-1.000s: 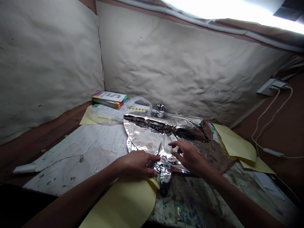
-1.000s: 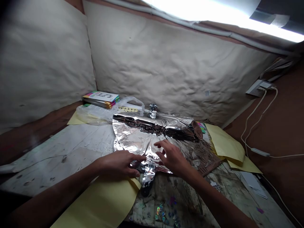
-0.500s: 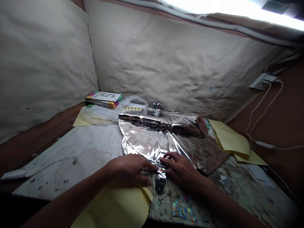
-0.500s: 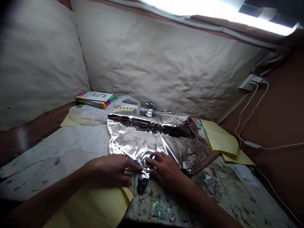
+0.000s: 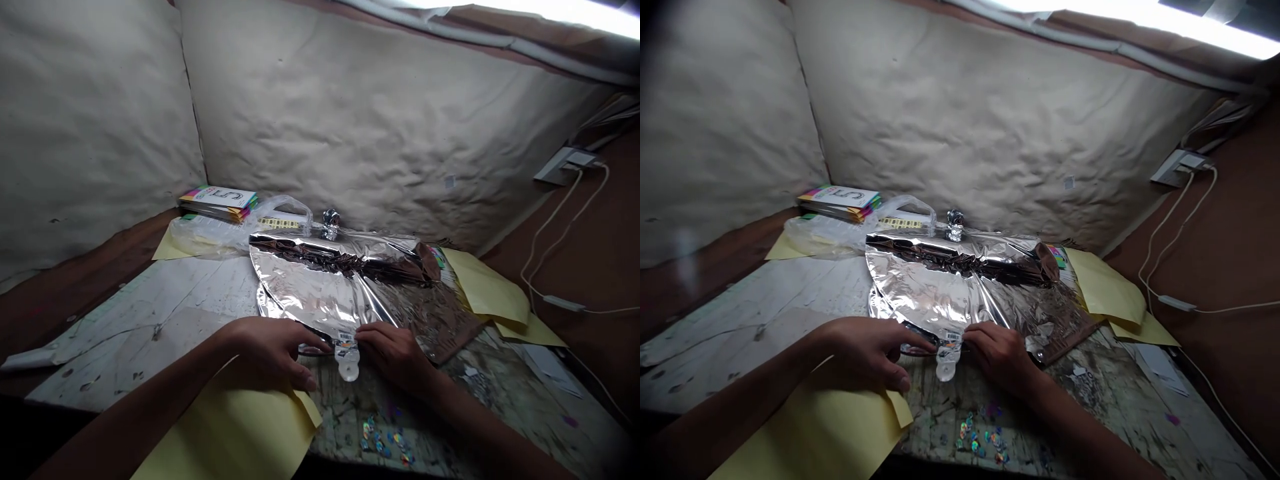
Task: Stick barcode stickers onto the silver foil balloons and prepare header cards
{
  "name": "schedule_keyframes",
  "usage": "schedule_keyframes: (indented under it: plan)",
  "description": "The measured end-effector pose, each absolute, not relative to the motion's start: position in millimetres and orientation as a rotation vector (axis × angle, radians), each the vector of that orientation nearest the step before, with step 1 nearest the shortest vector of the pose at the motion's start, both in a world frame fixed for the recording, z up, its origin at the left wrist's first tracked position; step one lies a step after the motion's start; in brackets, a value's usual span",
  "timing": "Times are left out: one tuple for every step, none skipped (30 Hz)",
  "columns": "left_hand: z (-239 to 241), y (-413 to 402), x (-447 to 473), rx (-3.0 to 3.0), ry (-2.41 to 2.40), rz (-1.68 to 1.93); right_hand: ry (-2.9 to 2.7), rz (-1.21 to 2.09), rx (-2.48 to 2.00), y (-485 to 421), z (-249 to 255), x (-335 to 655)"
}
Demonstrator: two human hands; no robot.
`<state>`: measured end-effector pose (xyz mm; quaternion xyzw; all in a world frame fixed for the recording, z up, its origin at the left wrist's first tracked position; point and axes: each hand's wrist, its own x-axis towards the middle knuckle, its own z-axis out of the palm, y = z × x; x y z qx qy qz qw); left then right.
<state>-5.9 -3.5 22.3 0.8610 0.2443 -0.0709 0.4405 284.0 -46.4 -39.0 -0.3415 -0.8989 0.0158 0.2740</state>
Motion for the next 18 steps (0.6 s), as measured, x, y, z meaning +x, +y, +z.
schedule_keyframes:
  plan:
    - [21,-3,-6,2.138,0.611,-0.159,-2.365,0.111,-0.966,-45,-36,283]
    - [21,-3,-7,2.14,0.617,-0.146,-2.318,0.201,-1.016,-43,-33,282]
    - [20,-3,-7,2.146,0.627,-0.135,-2.275,0.314,-1.067,-40,-29,281]
    - [19,-3,-7,2.153,0.644,-0.124,-2.23,0.453,-1.112,-36,-26,281]
    - [19,-3,-8,2.159,0.667,-0.112,-2.174,0.619,-1.154,-32,-24,281]
    - [18,-4,-8,2.165,0.699,-0.094,-2.104,0.802,-1.194,-27,-22,283]
    - [17,-4,-8,2.17,0.736,-0.072,-2.014,0.981,-1.235,-22,-20,285]
    - [16,-4,-8,2.176,0.77,-0.051,-1.918,1.14,-1.276,-16,-18,287]
    - [14,-4,-7,2.188,0.794,-0.033,-1.833,1.259,-1.314,-9,-14,291]
    - [12,-4,-7,2.205,0.805,-0.024,-1.778,1.335,-1.344,0,-9,294]
    - [10,-4,-6,2.226,0.804,-0.026,-1.766,1.361,-1.365,10,-2,297]
    - [8,-3,-6,2.245,0.798,-0.035,-1.805,1.35,-1.374,22,7,300]
    - [7,-2,-5,2.255,0.79,-0.049,-1.888,1.297,-1.381,37,19,302]
    - [6,-1,-5,2.251,0.786,-0.063,-1.999,1.201,-1.394,54,32,303]
    - [5,0,-5,2.236,0.781,-0.071,-2.128,1.074,-1.431,74,46,303]
    - [5,1,-6,2.219,0.771,-0.066,-2.228,0.884,-1.488,96,60,301]
    - [5,3,-6,2.205,0.756,-0.052,-2.308,0.649,-1.57,119,73,298]
    - [5,4,-7,2.196,0.742,-0.036,-2.383,0.425,-1.675,142,85,295]
